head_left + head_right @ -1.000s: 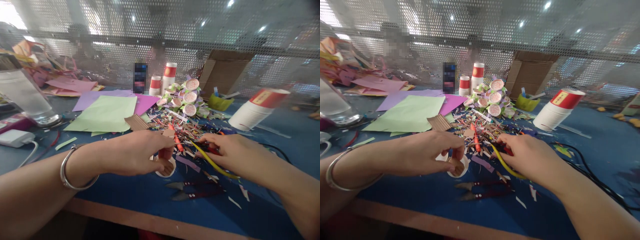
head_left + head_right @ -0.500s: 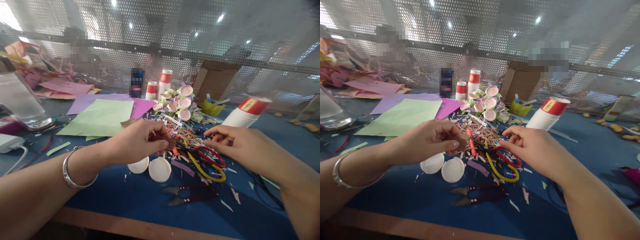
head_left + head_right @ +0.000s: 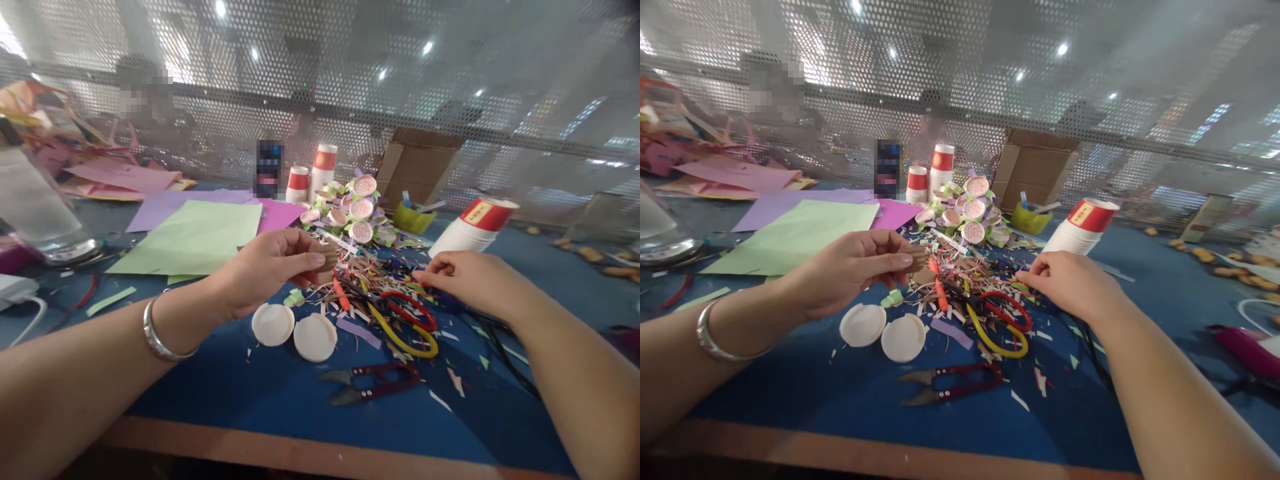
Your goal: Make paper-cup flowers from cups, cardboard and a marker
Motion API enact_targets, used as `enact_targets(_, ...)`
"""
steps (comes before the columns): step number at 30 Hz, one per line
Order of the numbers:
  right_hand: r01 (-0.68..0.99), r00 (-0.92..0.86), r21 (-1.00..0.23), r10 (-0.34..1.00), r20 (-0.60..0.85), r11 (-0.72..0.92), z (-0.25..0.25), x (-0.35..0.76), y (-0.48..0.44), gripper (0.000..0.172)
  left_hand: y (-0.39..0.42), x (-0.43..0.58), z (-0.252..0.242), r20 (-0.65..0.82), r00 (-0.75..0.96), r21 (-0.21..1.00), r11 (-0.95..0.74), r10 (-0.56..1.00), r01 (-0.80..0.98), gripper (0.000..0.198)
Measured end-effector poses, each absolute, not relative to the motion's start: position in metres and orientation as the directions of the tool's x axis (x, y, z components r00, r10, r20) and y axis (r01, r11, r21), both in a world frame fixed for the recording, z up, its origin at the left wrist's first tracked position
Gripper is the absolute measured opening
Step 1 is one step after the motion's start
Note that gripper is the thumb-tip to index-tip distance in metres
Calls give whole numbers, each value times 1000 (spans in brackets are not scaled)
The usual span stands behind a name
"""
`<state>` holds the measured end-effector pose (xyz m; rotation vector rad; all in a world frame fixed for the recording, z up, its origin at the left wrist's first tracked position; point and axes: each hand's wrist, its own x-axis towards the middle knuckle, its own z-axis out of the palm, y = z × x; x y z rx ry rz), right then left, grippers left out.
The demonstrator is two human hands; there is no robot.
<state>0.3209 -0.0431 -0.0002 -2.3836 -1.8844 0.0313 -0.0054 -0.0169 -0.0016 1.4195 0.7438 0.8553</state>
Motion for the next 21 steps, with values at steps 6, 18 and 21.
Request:
enact_targets(6, 954, 278, -121, 960, 20, -274, 4, 332, -42, 24, -16, -5, -2, 42, 496, 990, 32, 867, -139, 11)
enact_targets(18, 824, 286, -475, 950, -122, -309, 1, 337, -46, 19, -11, -5, -5, 20, 441, 991, 42, 897, -130, 5)
enact_targets(21, 698, 296, -643, 945, -141, -315, 8, 332, -51, 19, -10, -6, -5, 18, 442, 990, 45, 897, -131, 5)
